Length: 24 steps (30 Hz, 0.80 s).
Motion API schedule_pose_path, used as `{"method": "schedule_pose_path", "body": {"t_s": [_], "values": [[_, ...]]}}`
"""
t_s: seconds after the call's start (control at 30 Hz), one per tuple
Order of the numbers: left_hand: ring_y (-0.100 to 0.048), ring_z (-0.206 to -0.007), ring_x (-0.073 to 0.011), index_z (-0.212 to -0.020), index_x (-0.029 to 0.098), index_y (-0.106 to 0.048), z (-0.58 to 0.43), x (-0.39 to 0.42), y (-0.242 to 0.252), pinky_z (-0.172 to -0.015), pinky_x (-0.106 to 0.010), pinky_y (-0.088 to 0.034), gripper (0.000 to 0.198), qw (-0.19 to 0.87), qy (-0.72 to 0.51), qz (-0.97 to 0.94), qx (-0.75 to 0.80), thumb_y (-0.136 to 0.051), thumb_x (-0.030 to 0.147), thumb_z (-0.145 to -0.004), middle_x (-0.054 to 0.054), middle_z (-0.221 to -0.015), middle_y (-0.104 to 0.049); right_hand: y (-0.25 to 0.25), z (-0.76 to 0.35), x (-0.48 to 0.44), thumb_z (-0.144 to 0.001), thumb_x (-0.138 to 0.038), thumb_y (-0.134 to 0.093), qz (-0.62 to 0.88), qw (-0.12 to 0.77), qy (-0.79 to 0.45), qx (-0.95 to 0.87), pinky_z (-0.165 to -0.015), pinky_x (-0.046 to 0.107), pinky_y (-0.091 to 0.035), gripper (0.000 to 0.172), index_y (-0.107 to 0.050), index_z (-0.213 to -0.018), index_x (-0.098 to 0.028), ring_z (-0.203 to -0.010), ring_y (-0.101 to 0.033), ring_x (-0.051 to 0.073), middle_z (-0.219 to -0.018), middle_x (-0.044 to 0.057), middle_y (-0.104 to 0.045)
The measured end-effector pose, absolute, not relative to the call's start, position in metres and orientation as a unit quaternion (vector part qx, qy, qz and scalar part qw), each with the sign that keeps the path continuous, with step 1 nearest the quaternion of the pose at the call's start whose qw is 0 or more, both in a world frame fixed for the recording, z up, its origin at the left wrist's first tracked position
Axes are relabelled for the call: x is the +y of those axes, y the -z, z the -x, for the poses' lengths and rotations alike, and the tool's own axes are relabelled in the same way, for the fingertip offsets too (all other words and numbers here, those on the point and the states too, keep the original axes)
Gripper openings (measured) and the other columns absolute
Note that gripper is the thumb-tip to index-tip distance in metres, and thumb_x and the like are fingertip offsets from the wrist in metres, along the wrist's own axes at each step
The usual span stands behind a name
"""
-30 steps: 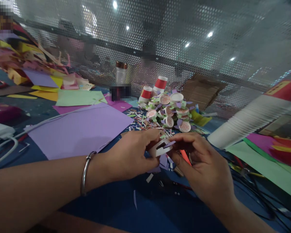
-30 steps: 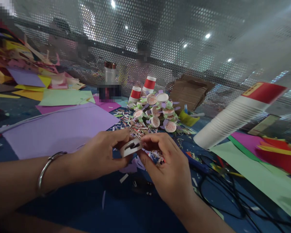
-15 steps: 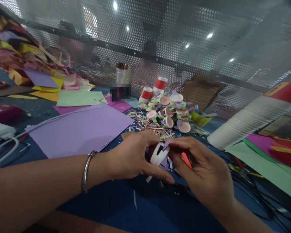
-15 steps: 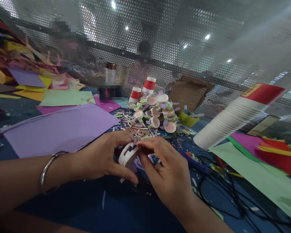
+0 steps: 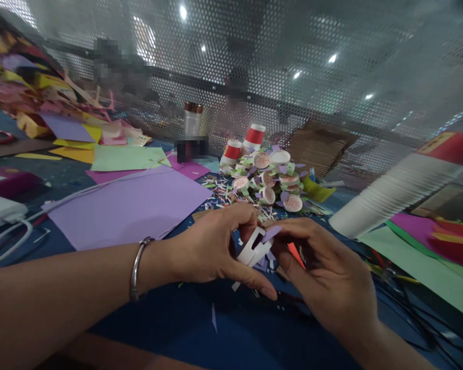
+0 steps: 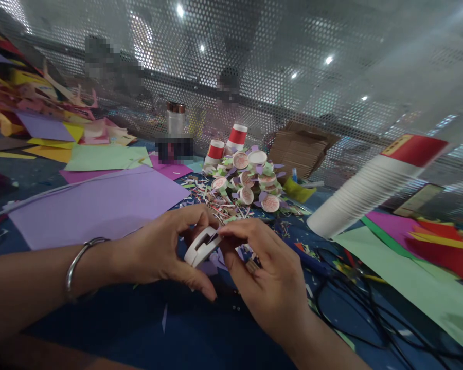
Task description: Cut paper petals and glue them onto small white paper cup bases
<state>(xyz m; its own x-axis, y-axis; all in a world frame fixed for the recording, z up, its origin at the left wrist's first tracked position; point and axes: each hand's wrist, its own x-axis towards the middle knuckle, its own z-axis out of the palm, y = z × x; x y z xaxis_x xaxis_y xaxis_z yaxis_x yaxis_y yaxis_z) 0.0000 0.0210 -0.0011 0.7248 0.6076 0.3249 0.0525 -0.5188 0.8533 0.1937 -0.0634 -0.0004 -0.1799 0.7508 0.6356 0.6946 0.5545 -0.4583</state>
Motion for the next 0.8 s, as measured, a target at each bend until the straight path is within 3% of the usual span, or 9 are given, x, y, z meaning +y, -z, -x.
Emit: {"method": "schedule_pose_path", "body": {"t_s": [0.13,0.27,0.37,0.5,0.63,0.8], "values": [[-0.058,-0.070,-0.0124,-0.096,0.023,-0.045,0.0016,0.0239,0.0041,-0.060,-0.026,-0.046,0.065,0.383,-0.347,-0.832,0.200,-0.092,0.051,-0.061,0.000,-0.095,-0.064,-0.0023,-0.1925,-0.0646,-0.092,-0.013,-0.060,0.484,0.432,-0.055,-0.759,-0.081,0.032,-0.055,0.024,-0.063,-0.111,-0.027,-0.086,-0.067,0.016,-0.105,0.002,-0.068],[-0.063,-0.098,-0.0218,-0.125,0.024,-0.046,0.0015,0.0267,0.0064,-0.084,-0.034,-0.051,0.079,0.256,-0.381,-0.870,0.181,-0.089,0.053,-0.066,-0.006,-0.114,-0.064,-0.0037,-0.1898,-0.0647,-0.093,-0.018,-0.062,0.482,0.435,-0.078,-0.757,-0.081,0.033,-0.056,0.024,-0.063,-0.115,-0.027,-0.090,-0.067,0.018,-0.110,0.004,-0.066],[-0.060,-0.109,-0.0272,-0.122,0.022,-0.052,0.0010,0.0279,0.0075,-0.091,-0.039,-0.049,0.069,0.172,-0.361,-0.897,0.190,-0.087,0.052,-0.070,-0.007,-0.115,-0.065,-0.0022,-0.1887,-0.0625,-0.093,-0.023,-0.065,0.481,0.428,-0.090,-0.760,-0.084,0.034,-0.055,0.025,-0.061,-0.117,-0.027,-0.097,-0.067,0.019,-0.114,0.004,-0.065],[-0.062,-0.103,-0.0253,-0.120,0.019,-0.055,0.0021,0.0269,0.0077,-0.083,-0.036,-0.051,0.058,0.128,-0.344,-0.909,0.198,-0.080,0.052,-0.079,-0.007,-0.111,-0.064,0.0006,-0.1886,-0.0583,-0.092,-0.025,-0.070,0.476,0.414,-0.056,-0.774,-0.090,0.035,-0.053,0.028,-0.061,-0.118,-0.026,-0.106,-0.064,0.021,-0.117,0.005,-0.065],[-0.064,-0.091,-0.0216,-0.121,0.019,-0.055,0.0040,0.0249,0.0074,-0.069,-0.032,-0.050,0.056,0.126,-0.314,-0.912,0.232,-0.078,0.050,-0.081,-0.007,-0.114,-0.060,0.0010,-0.1874,-0.0571,-0.093,-0.022,-0.069,0.473,0.410,-0.047,-0.778,-0.092,0.036,-0.053,0.028,-0.061,-0.119,-0.026,-0.107,-0.064,0.021,-0.118,0.005,-0.065],[-0.060,-0.088,-0.0180,-0.115,0.018,-0.056,0.0034,0.0250,0.0083,-0.072,-0.030,-0.049,0.048,0.172,-0.323,-0.904,0.223,-0.082,0.039,-0.080,-0.006,-0.111,-0.056,-0.0007,-0.1860,-0.0590,-0.092,-0.019,-0.069,0.464,0.403,-0.028,-0.789,-0.092,0.032,-0.053,0.029,-0.060,-0.118,-0.024,-0.107,-0.063,0.019,-0.118,0.005,-0.064]]}}
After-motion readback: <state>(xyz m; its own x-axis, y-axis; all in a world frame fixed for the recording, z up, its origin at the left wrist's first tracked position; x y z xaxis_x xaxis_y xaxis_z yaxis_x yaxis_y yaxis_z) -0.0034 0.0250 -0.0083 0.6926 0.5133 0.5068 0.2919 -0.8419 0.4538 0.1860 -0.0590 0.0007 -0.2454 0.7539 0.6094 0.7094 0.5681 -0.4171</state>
